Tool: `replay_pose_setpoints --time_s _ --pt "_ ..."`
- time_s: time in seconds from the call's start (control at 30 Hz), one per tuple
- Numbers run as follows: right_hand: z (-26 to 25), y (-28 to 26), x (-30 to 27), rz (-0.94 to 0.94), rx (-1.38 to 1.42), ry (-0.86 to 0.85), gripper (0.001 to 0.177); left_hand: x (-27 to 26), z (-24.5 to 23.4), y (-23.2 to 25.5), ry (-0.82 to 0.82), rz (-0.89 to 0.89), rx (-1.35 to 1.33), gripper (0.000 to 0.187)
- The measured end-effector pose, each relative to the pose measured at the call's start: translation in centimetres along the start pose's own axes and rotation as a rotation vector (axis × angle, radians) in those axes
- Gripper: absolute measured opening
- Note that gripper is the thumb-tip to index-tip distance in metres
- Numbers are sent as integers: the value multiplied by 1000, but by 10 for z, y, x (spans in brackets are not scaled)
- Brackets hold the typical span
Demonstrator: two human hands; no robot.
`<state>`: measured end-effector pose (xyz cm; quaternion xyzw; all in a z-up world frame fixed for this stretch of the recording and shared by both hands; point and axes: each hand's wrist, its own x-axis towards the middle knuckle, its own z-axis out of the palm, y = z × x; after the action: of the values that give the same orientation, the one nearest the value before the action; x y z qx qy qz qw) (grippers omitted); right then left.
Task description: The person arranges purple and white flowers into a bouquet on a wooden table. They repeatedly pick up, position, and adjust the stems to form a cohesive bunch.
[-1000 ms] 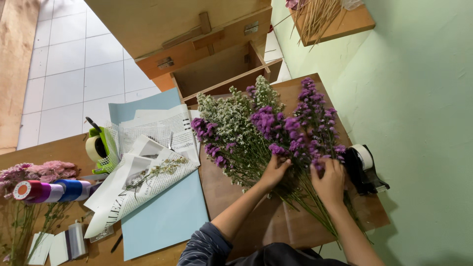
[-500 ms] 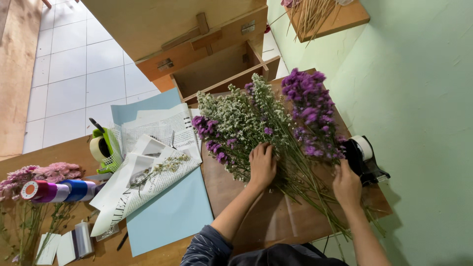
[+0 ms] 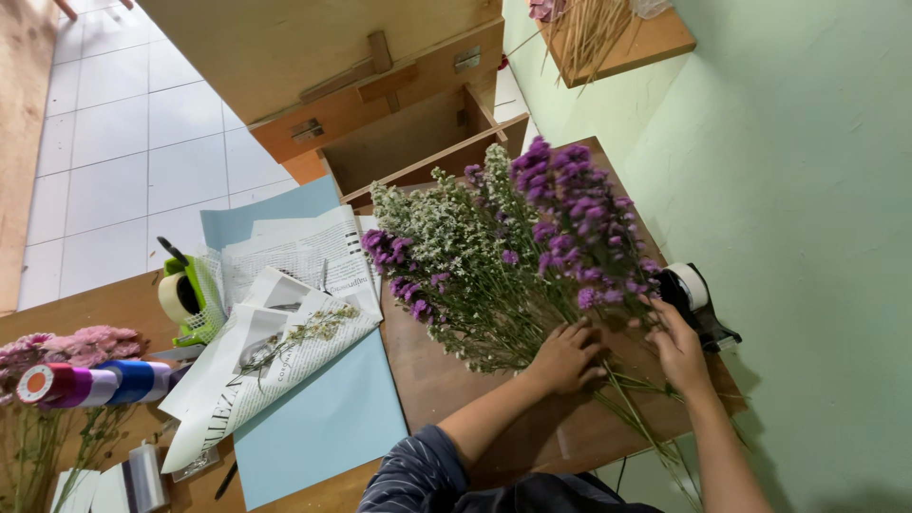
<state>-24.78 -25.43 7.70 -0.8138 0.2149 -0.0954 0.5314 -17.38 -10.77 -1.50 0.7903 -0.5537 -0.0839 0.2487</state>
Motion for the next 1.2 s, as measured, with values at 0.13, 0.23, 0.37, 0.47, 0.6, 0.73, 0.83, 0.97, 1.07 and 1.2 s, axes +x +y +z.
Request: replay_pose_setpoints --time_s 0.13,0.23,0.37,0.47,0.6,0.73,0.83,0.97,1.07,1.2 --pt "1 -17 -11 -18 -61 -50 52 6 -92 47 15 -117 -340 50" --pt "0 -17 -21 -59 -107 -53 52 18 -36 31 146 -476 -930 60" --pt "-9 5 -30 9 -311 -19 40 29 3 13 491 -694 -1286 26" --pt "-18 27 -39 48 -427 -13 36 34 -27 28 543 -758 -1393 22" --pt "-28 75 -47 103 -581 22 22 40 -45 35 643 -733 -1401 39" --pt "-26 39 -58 129 -467 56 20 40 -32 11 734 -666 -1518 24" --pt "-27 18 -58 181 -646 -90 26 43 -34 7 738 -577 -1463 21" --pt "-17 -39 -50 425 -714 -322 58 35 -54 5 712 -412 -1290 14" --pt "13 -50 -40 314 -478 -220 47 30 -61 -2 721 -314 -1230 12" --pt "56 -50 -14 134 5 19 25 19 -84 -5 733 -319 -1218 11"
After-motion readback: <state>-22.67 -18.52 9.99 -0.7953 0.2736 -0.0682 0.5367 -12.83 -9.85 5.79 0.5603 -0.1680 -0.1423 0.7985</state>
